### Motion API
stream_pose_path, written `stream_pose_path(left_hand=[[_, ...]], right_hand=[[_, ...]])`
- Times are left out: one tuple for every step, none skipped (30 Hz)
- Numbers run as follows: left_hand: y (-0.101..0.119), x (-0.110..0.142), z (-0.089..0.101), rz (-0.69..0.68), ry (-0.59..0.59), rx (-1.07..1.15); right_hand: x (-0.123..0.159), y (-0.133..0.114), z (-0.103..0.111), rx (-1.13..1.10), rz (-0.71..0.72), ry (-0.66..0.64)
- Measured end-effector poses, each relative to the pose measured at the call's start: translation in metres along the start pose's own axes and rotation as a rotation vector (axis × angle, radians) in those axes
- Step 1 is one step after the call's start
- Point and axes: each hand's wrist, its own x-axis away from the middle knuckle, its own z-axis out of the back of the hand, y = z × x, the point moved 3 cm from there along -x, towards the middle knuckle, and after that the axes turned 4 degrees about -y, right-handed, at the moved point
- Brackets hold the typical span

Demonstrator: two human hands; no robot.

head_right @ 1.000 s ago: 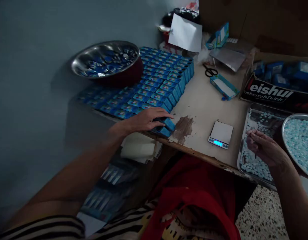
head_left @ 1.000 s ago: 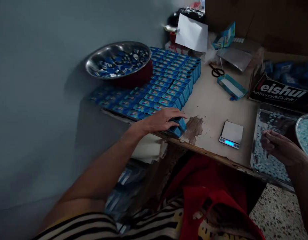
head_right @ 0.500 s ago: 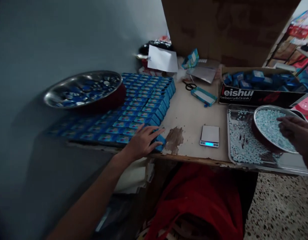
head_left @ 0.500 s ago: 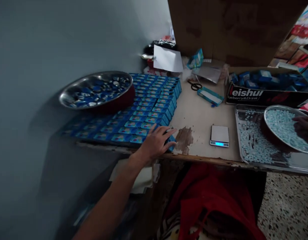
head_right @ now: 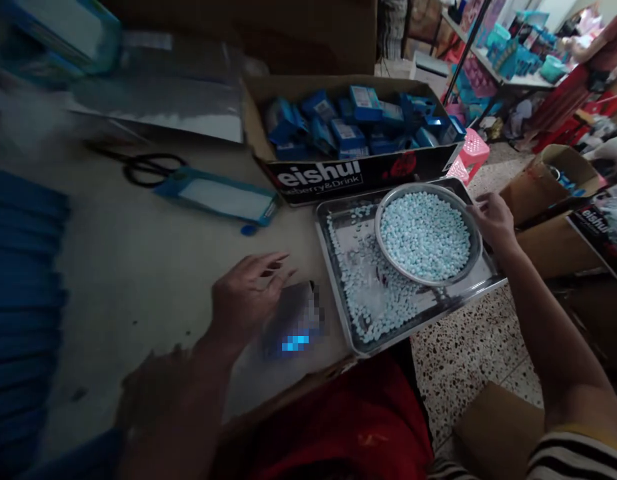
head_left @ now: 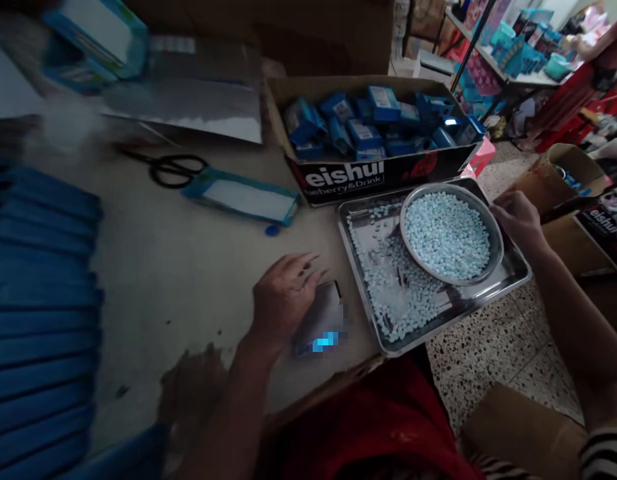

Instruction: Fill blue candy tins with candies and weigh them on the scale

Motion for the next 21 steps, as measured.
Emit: stream_pose_path(left_hand=[[0.008,-0.013,-0.012,0.047,-0.031,0.093],[0.017,-0.024,-0.023,0.096,-0.076,0.185],[0.027,-0.032,-0.035,0.143,-0.124,0.269],[0.038,-0.038,-0.046,0.186,-0.175,0.343],[0.049,-0.042,-0.057,0.227,-0.225,0.407],[0.059,-0.046,-0.067,0.269,-0.268,0.460],[0.069,-0.048,-0.076,0.310,-0.301,0.500],[0.077,-0.051,-0.084,0.352,-0.321,0.526],[0.085,-0.053,-0.092,0.394,-0.328,0.538],[0.092,-0.056,-0.098,0.433,-0.326,0.537],[0.099,-0.060,-0.105,0.470,-0.321,0.527],[0.105,-0.064,-0.111,0.507,-0.318,0.510],[0.111,-0.069,-0.117,0.541,-0.317,0.488],[0.117,-0.075,-0.122,0.570,-0.315,0.464],[0.122,-0.081,-0.125,0.591,-0.312,0.437],[0.127,-0.087,-0.126,0.605,-0.301,0.409],[0.132,-0.094,-0.125,0.614,-0.281,0.383],[0.137,-0.100,-0.122,0.611,-0.251,0.352],[0.140,-0.106,-0.115,0.591,-0.217,0.313],[0.143,-0.112,-0.106,0.558,-0.182,0.265],[0.145,-0.117,-0.095,0.513,-0.146,0.211]], right_hand=[[0.002,0.020,0.001,-0.007,-0.106,0.017],[0.008,0.039,-0.001,-0.086,-0.220,-0.013],[0.015,0.054,-0.005,-0.201,-0.316,-0.051],[0.024,0.064,-0.011,-0.309,-0.384,-0.110],[0.032,0.070,-0.018,-0.382,-0.398,-0.164],[0.038,0.073,-0.023,-0.417,-0.386,-0.203],[0.043,0.074,-0.027,-0.419,-0.360,-0.219],[0.044,0.073,-0.029,-0.398,-0.336,-0.222],[0.044,0.072,-0.030,-0.377,-0.318,-0.224],[0.041,0.071,-0.030,-0.353,-0.304,-0.221],[0.036,0.070,-0.030,-0.337,-0.293,-0.224],[0.030,0.069,-0.029,-0.327,-0.280,-0.231],[0.024,0.068,-0.028,-0.318,-0.264,-0.240],[0.017,0.067,-0.027,-0.310,-0.247,-0.250],[0.012,0.065,-0.026,-0.307,-0.233,-0.261],[0.006,0.063,-0.025,-0.297,-0.209,-0.267],[0.001,0.060,-0.022,-0.275,-0.167,-0.267],[-0.004,0.056,-0.019,-0.245,-0.112,-0.259],[-0.010,0.051,-0.016,-0.213,-0.053,-0.246],[-0.016,0.045,-0.013,-0.188,0.012,-0.232],[-0.024,0.038,-0.010,-0.175,0.076,-0.220]])
